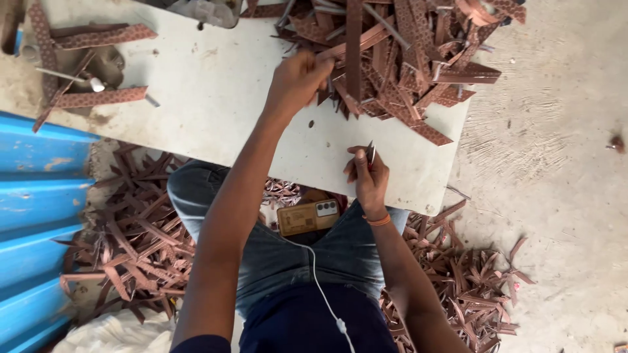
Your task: Trimming excess material from leather shoe straps using a small hand-held tool.
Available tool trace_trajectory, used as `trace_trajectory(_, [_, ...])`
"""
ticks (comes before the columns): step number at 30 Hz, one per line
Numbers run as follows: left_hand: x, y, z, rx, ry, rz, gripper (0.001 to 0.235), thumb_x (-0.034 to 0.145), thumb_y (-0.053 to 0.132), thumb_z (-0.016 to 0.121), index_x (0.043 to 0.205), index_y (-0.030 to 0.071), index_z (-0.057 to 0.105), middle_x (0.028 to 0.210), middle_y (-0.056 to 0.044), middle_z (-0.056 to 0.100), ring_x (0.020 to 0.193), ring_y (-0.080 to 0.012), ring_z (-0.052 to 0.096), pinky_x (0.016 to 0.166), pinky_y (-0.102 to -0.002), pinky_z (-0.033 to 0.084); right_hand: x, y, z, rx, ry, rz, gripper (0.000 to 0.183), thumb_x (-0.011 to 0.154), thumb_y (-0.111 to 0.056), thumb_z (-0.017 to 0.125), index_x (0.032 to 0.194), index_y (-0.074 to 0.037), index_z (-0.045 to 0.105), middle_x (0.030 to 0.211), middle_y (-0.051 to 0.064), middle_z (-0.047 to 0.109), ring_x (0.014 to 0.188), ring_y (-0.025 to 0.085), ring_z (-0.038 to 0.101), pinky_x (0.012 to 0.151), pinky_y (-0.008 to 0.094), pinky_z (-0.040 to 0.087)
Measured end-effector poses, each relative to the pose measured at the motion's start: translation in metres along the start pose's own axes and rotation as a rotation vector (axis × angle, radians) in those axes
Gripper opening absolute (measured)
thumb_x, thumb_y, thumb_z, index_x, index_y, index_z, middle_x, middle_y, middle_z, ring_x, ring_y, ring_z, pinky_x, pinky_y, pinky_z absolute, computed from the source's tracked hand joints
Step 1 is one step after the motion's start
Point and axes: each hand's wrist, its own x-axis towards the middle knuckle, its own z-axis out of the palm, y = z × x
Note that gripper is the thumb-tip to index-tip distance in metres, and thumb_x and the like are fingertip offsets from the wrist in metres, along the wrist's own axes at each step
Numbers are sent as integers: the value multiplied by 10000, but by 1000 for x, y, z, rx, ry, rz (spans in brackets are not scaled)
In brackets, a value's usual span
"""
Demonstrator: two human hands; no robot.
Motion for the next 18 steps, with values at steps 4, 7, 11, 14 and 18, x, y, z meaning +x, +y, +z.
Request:
trace_trajectory(4, [72,-22,5,376,249,417,357,1065,424,722,958,87,674,755,-33,643,600,-79,567,513,-247,429,-1,-2,2,-51,-9,-26,418,1106,-370,524,1114,14,689,691,42,640,565,65,539,526,235,457])
trace_trajectory(7, [120,-18,19,193,242,413,310,1028,382,691,990,77,652,738,-2,688,594,-68,682,506,-254,567,0,1,2,-69,12,-77,413,1096,-364,514,1113,9,689,693,36,657,550,64,556,504,236,480])
trace_trajectory(11, [153,-32,38,19,114,272,290,991,343,723,975,54,732,710,-19,671,584,-71,688,494,-240,605,-1,3,0,-15,44,-17,403,1094,-353,540,1118,20,692,708,42,652,573,69,550,522,241,467])
trace_trajectory(14, [126,-9,34,30,112,197,244,952,297,755,1011,61,769,696,-24,671,544,-76,630,459,-227,513,-1,1,-1,8,47,9,406,1093,-355,546,1122,23,692,715,44,651,585,71,552,531,242,470])
trace_trajectory(18, [3,40,-4,-243,47,474,139,1064,148,713,1128,25,713,859,-24,669,620,-73,609,500,-231,421,1,3,0,-3,11,-2,441,1101,-388,508,1139,14,686,723,42,656,596,67,555,540,240,477])
